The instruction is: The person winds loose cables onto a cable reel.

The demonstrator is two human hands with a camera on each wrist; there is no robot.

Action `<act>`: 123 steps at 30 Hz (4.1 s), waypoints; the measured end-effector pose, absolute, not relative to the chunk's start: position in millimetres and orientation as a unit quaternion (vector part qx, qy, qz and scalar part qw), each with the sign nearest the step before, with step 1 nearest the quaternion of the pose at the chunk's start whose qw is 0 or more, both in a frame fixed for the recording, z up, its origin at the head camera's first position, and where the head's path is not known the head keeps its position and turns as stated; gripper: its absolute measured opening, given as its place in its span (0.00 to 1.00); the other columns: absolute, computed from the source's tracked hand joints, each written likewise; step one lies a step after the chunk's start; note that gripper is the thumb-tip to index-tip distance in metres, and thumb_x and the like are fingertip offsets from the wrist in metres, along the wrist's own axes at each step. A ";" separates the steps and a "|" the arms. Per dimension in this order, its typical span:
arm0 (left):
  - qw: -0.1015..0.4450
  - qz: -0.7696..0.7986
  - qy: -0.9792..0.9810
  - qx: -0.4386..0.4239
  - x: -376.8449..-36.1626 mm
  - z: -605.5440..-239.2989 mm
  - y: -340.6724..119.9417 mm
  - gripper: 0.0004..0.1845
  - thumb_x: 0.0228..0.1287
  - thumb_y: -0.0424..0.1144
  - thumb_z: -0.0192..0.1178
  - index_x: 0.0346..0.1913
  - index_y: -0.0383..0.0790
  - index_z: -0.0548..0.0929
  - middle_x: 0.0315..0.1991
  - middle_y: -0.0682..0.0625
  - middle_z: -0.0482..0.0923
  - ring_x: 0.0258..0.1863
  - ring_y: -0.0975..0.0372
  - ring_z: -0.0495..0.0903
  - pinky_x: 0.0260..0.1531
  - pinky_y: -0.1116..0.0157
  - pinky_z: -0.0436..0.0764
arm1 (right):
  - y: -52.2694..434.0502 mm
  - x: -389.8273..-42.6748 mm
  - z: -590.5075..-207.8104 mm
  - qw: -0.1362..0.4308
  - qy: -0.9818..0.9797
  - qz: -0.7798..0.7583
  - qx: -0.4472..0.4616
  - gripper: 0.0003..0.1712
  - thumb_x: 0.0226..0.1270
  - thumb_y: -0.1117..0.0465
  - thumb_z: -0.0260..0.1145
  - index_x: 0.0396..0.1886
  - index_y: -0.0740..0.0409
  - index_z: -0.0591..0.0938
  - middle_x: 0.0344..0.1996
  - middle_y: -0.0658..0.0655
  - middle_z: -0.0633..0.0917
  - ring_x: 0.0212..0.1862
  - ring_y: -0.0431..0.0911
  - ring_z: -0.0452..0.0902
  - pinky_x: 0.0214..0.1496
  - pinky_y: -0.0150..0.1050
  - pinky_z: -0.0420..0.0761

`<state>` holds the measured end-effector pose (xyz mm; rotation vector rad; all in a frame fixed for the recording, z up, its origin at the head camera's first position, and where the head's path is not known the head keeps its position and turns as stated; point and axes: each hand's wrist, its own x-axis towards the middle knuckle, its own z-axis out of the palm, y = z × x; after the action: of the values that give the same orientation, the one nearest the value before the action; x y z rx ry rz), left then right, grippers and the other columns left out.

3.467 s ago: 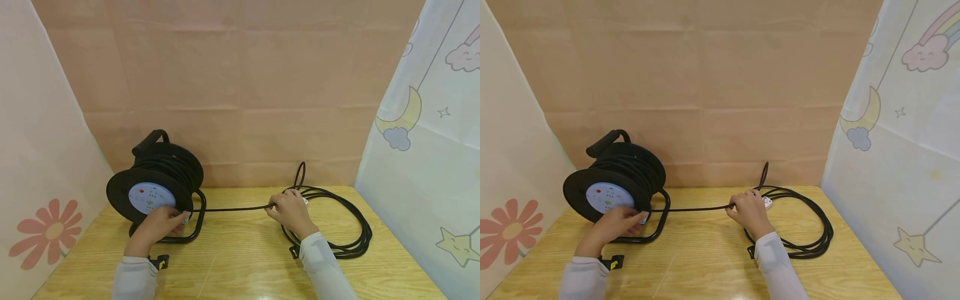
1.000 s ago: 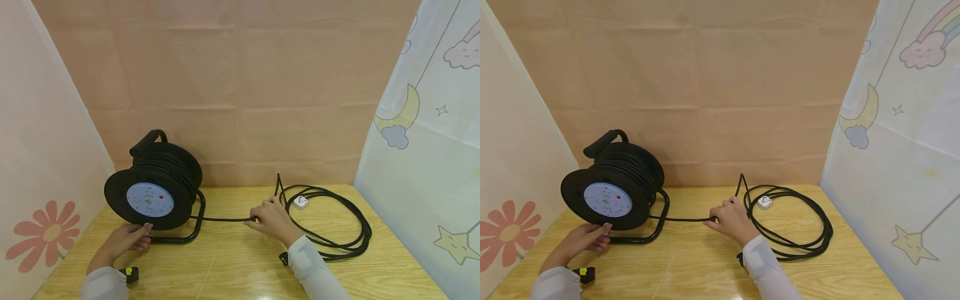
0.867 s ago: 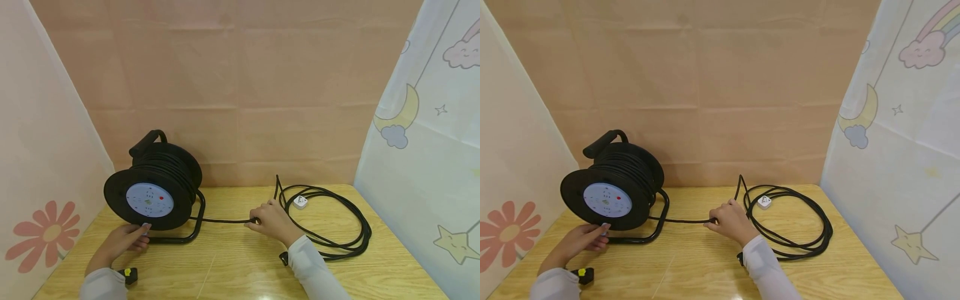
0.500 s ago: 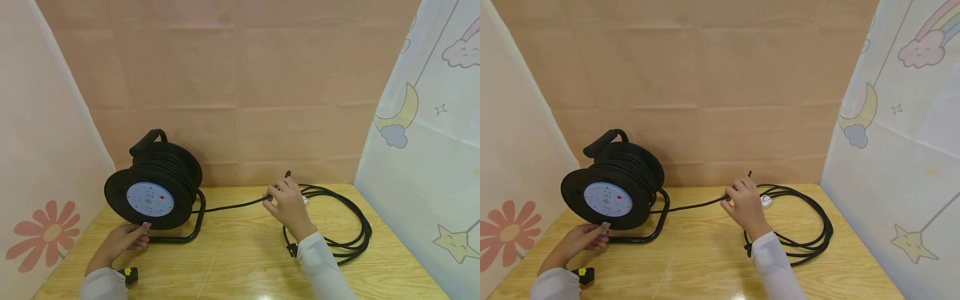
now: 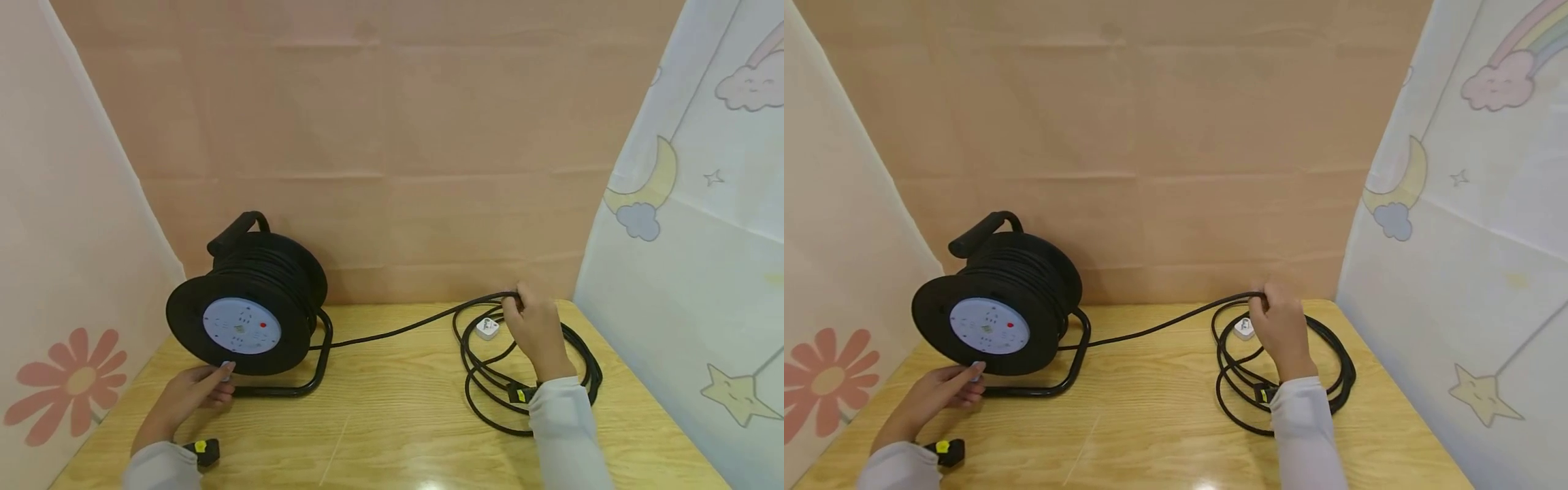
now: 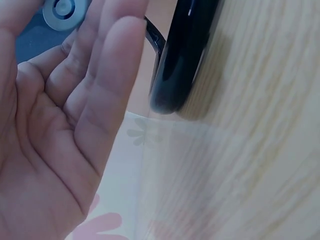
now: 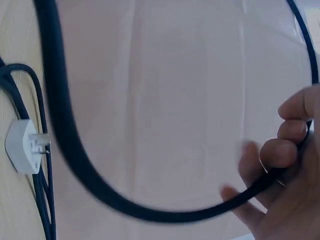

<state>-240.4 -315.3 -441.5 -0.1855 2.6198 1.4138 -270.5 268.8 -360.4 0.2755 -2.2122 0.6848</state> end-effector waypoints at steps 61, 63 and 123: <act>-0.131 0.654 0.704 -0.245 -227.7 -409.3 -316.0 0.29 0.56 0.62 0.70 0.43 0.37 0.84 0.26 0.58 0.84 0.26 0.67 0.85 0.32 0.72 0.84 | 272.0 -295.4 -392.1 -0.260 -0.343 0.875 0.221 0.30 0.86 0.55 0.25 0.56 0.59 0.74 0.18 0.48 0.50 0.14 0.37 0.40 0.14 0.23 0.62; -0.145 0.686 0.673 -0.236 -227.1 -406.2 -315.4 0.23 0.57 0.59 0.71 0.39 0.40 0.85 0.27 0.57 0.85 0.27 0.67 0.86 0.32 0.73 0.84 | 269.0 -295.8 -392.9 -0.252 -0.356 0.874 0.213 0.27 0.85 0.57 0.24 0.53 0.60 0.71 0.18 0.49 0.49 0.15 0.38 0.38 0.14 0.24 0.59; -0.408 0.714 0.546 -0.159 -229.3 -350.5 -253.0 0.22 0.57 0.35 0.75 0.57 0.41 0.86 0.52 0.50 0.81 0.50 0.61 0.80 0.52 0.76 0.77 | 224.4 -300.1 -422.9 -0.181 -0.665 0.718 0.096 0.19 0.85 0.50 0.41 0.36 0.56 0.68 0.17 0.45 0.66 0.14 0.34 0.62 0.24 0.30 0.75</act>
<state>-229.3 -253.0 -350.5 -0.6920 2.3814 3.1145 -300.1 224.4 -422.9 0.3405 -2.3719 2.5594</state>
